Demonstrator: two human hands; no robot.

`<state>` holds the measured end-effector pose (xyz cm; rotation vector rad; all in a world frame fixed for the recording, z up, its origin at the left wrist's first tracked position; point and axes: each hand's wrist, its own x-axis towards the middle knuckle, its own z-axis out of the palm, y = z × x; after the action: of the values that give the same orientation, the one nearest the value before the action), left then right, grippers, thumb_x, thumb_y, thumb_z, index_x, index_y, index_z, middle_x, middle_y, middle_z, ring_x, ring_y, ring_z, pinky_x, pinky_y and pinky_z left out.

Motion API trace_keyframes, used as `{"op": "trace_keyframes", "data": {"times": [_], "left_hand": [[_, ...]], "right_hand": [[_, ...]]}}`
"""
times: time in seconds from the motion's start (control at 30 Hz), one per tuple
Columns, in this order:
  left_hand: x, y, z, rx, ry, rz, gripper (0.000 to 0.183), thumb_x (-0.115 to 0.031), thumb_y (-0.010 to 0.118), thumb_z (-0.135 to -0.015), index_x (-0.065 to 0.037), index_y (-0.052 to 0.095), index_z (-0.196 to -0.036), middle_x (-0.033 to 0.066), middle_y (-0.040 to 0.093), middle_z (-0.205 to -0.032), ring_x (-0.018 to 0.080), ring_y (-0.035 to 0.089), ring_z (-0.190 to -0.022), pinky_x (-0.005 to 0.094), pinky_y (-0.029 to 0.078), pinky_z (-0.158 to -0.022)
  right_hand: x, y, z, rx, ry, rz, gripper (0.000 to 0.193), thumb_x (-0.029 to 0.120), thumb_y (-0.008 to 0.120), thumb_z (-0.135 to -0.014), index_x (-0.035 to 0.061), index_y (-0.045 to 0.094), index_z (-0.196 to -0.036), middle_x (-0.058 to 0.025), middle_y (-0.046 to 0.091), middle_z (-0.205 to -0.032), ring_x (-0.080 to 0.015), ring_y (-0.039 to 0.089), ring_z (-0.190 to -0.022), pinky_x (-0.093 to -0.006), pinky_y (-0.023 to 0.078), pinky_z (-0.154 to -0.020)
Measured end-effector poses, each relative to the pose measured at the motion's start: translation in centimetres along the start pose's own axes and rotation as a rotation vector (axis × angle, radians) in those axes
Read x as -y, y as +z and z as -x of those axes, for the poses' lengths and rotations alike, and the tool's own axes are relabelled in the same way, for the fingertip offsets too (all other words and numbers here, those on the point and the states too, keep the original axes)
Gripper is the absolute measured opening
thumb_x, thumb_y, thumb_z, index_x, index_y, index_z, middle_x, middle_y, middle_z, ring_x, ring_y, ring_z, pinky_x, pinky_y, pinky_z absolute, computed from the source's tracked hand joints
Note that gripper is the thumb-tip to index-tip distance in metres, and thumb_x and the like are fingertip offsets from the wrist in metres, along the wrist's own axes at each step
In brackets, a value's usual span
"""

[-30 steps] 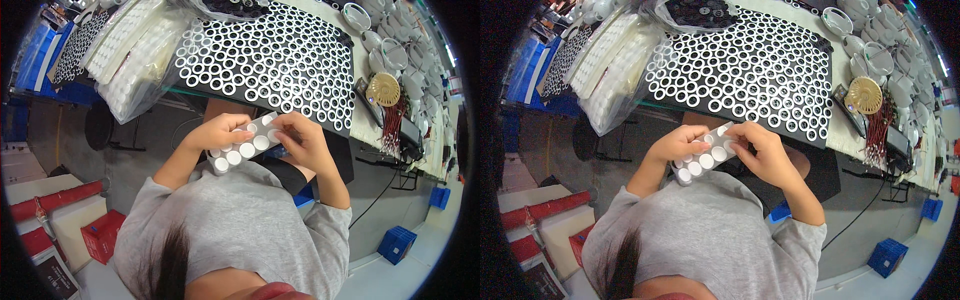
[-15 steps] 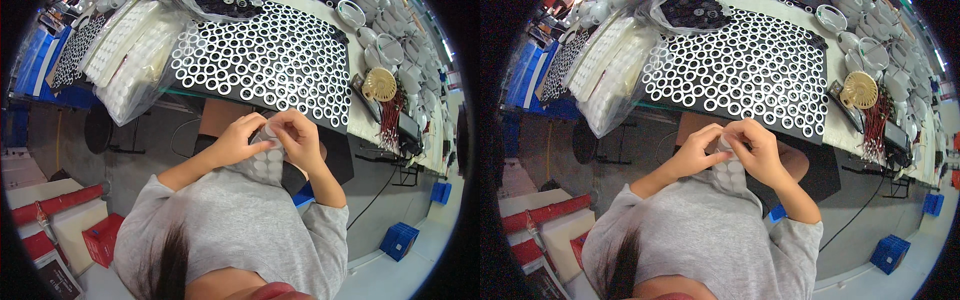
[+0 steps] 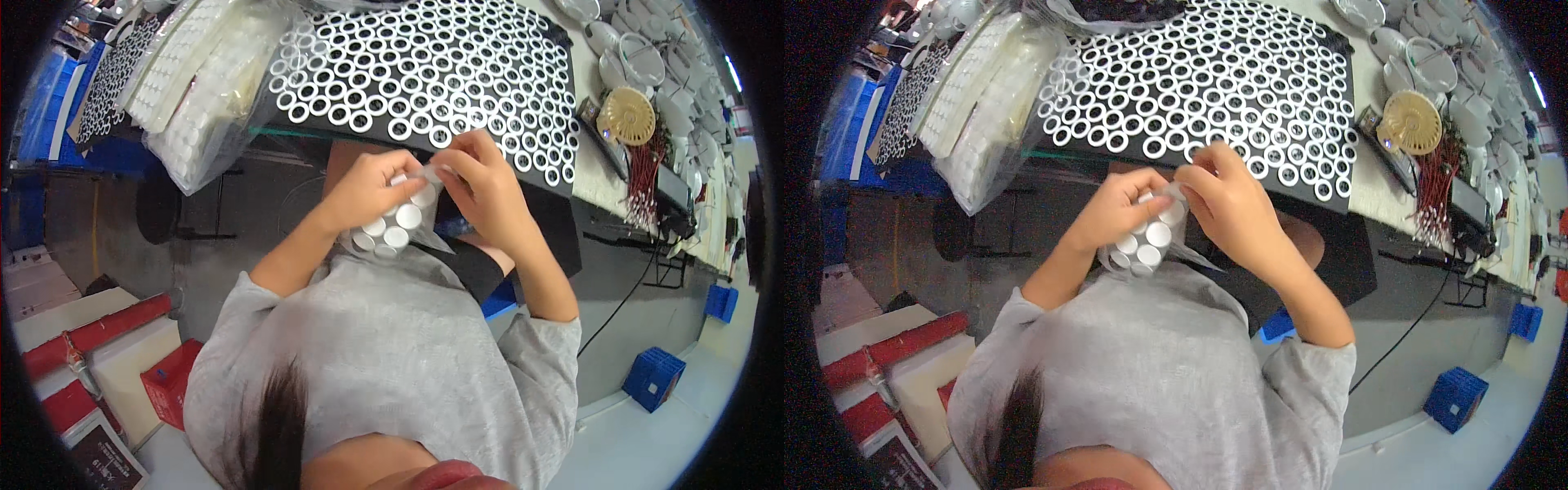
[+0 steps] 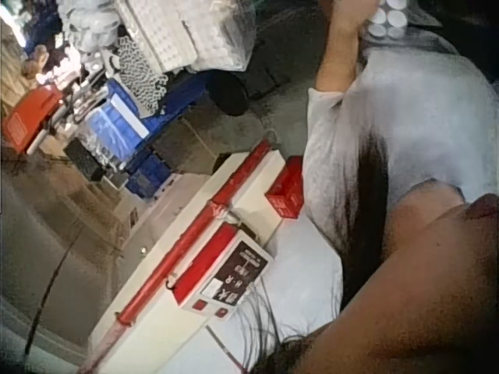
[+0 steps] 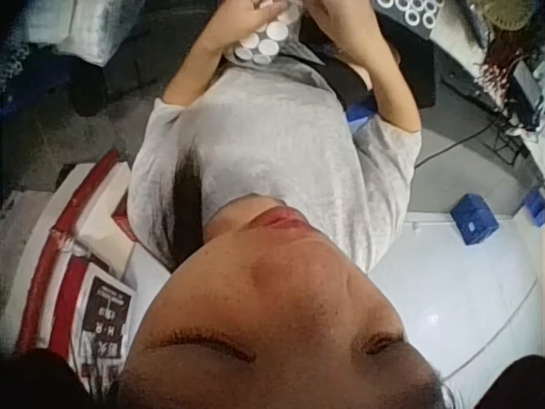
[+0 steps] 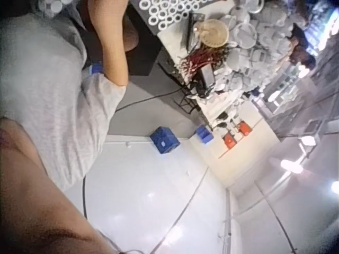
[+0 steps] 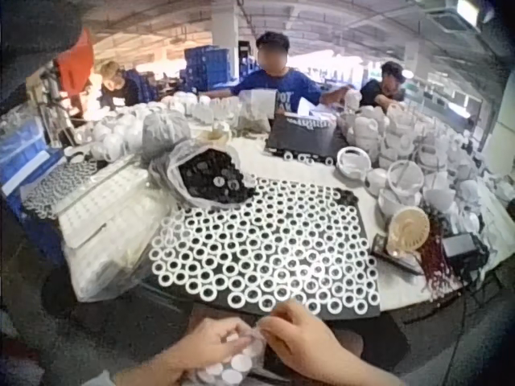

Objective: The person sits at a workbench and repeatedly picks up small white circular components from a perforated sheet. They place these components into a black tray filled with similar items. The person handles the components one by one, transferring them from the sheet to the tray.

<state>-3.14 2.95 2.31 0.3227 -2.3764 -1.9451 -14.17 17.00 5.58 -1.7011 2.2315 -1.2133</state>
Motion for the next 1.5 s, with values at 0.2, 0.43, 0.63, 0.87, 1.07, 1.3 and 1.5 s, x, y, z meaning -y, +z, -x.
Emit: {"op": "trace_keyframes", "data": {"times": [0.2,0.43,0.63,0.87,1.07,1.3,1.5], "left_hand": [[0.1,-1.1,0.8,0.013,-0.124,0.056,0.018,-0.018,0.054,-0.080,0.000,0.055,-0.079,-0.0014,0.054,-0.060,0.0021,0.046,-0.055,0.0189,0.036,-0.047],[1.3,-1.9,0.9,0.072,-0.159,0.273,0.014,-0.014,0.052,-0.082,0.000,0.054,-0.079,-0.0043,0.052,-0.063,-0.0005,0.043,-0.054,0.0150,0.033,-0.046],[1.7,-1.8,0.7,0.150,-0.165,0.363,0.014,-0.013,0.051,-0.082,0.000,0.054,-0.077,-0.0030,0.053,-0.066,0.0005,0.044,-0.057,0.0150,0.035,-0.050],[2.6,-1.3,0.9,0.218,-0.158,0.403,0.016,-0.014,0.051,-0.082,0.000,0.054,-0.075,-0.0024,0.053,-0.067,0.0013,0.045,-0.059,0.0160,0.036,-0.052],[1.6,-2.1,1.3,0.240,-0.170,0.474,0.015,-0.014,0.051,-0.082,0.000,0.054,-0.075,-0.0023,0.053,-0.067,0.0016,0.045,-0.061,0.0158,0.037,-0.054],[2.3,-2.5,0.7,0.208,-0.168,0.451,0.016,-0.015,0.051,-0.083,-0.001,0.053,-0.076,-0.0031,0.052,-0.068,0.0016,0.045,-0.061,0.0160,0.037,-0.054],[3.2,-2.1,0.6,0.086,-0.183,0.450,0.018,-0.019,0.051,-0.082,-0.002,0.051,-0.074,-0.0031,0.052,-0.066,0.0014,0.044,-0.058,0.0159,0.036,-0.051]], "right_hand": [[-0.3,1.9,-0.7,-0.009,-0.258,0.220,0.014,0.008,0.057,-0.059,0.0054,0.052,-0.072,-0.0052,0.048,-0.072,-0.0216,0.049,-0.071,-0.0306,0.040,-0.060],[-0.1,2.1,-0.8,-0.007,-0.365,0.375,0.017,0.012,0.059,-0.056,0.0072,0.050,-0.068,-0.0044,0.046,-0.072,-0.0194,0.047,-0.069,-0.0288,0.038,-0.059],[-0.9,2.3,-0.7,0.174,-0.131,0.110,0.015,0.008,0.059,-0.060,0.0047,0.049,-0.070,-0.0073,0.047,-0.073,-0.0231,0.049,-0.069,-0.0318,0.041,-0.060],[-1.1,1.0,-1.3,0.493,0.027,-0.125,0.010,0.003,0.056,-0.067,0.0013,0.052,-0.075,-0.0098,0.050,-0.074,-0.0242,0.051,-0.070,-0.0310,0.043,-0.061],[-0.9,1.1,-1.8,0.510,-0.045,-0.177,0.007,0.006,0.053,-0.069,0.0006,0.050,-0.072,-0.0136,0.053,-0.073,-0.0302,0.053,-0.069,-0.0364,0.043,-0.061],[-1.1,0.0,-1.3,0.452,-0.079,-0.336,0.009,0.005,0.055,-0.070,0.0007,0.048,-0.075,-0.0066,0.047,-0.069,-0.0180,0.049,-0.065,-0.0268,0.040,-0.054],[-2.4,-3.5,-2.6,0.333,0.067,-0.537,0.006,0.008,0.054,-0.075,0.0026,0.050,-0.075,0.0004,0.047,-0.070,-0.0060,0.043,-0.063,-0.0175,0.034,-0.058]]}}
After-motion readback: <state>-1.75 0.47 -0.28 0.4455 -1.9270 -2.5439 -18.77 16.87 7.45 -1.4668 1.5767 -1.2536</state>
